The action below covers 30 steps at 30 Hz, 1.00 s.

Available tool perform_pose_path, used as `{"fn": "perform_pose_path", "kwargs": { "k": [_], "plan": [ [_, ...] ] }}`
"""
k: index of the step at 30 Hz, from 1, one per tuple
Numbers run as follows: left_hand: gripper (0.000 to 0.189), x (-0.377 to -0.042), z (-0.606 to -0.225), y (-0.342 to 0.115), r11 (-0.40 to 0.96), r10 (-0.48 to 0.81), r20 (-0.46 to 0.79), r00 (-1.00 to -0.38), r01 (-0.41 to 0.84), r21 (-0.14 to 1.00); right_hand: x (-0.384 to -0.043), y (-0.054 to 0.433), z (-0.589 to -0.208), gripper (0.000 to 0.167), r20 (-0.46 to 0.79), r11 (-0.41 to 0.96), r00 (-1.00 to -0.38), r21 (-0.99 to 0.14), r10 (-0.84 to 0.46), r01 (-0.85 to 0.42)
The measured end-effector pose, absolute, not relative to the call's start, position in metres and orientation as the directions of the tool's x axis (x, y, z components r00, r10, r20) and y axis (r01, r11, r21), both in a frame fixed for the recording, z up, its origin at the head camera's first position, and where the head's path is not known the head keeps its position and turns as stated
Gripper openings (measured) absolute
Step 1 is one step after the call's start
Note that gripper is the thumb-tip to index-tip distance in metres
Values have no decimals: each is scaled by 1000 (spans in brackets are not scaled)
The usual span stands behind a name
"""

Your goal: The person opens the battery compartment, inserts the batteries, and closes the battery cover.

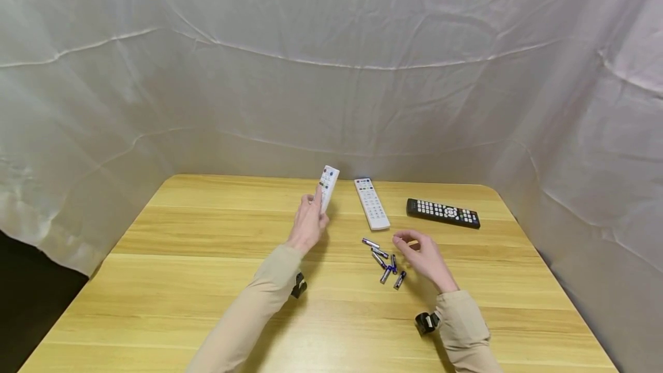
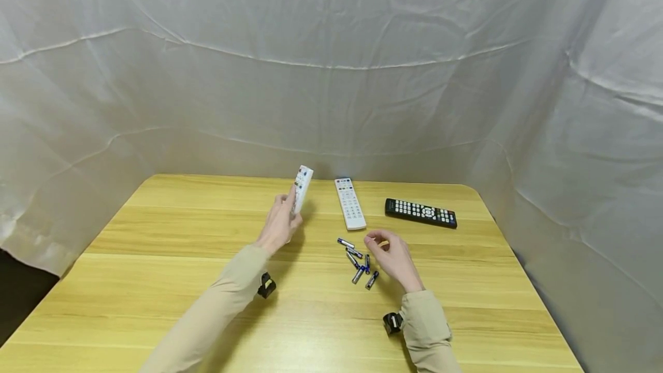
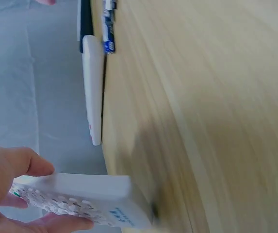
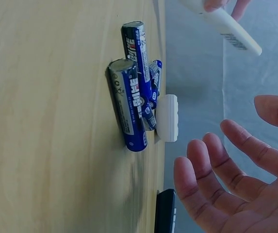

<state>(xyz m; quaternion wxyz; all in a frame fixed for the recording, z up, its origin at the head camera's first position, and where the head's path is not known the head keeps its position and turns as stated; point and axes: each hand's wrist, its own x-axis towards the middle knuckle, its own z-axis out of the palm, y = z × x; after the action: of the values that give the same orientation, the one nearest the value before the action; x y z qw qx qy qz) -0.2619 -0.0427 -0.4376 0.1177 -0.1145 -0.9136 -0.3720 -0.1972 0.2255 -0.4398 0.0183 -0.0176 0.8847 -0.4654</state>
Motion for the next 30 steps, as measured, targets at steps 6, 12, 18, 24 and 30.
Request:
{"fn": "perform_pose_path", "kwargs": {
  "k": [6, 12, 18, 24, 30],
  "plan": [
    [81, -258, -432, -47, 577, 105, 233, -967, 250, 778, -197, 225, -440, 42, -18, 576, -999, -817, -48, -13],
    [81, -256, -425, -51, 459, 107, 178, -978, 207, 864, -196, 225, -439, 42, -12, 583, -999, -812, -52, -21],
    [77, -256, -425, -55, 343, 117, 124, -985, 157, 926, -196, 225, -439, 43, -11, 581, -999, -814, -52, -21],
    [74, -257, -426, -57, 239, 95, 67, -993, 88, 967, -196, 225, -439, 43, -18, 584, -999, -811, -50, -15],
    [69, -257, -428, -58, 126, 91, 44, -995, 56, 990, -196, 225, -439, 43, -12, 593, -999, -805, -49, -19]
  ]
}}
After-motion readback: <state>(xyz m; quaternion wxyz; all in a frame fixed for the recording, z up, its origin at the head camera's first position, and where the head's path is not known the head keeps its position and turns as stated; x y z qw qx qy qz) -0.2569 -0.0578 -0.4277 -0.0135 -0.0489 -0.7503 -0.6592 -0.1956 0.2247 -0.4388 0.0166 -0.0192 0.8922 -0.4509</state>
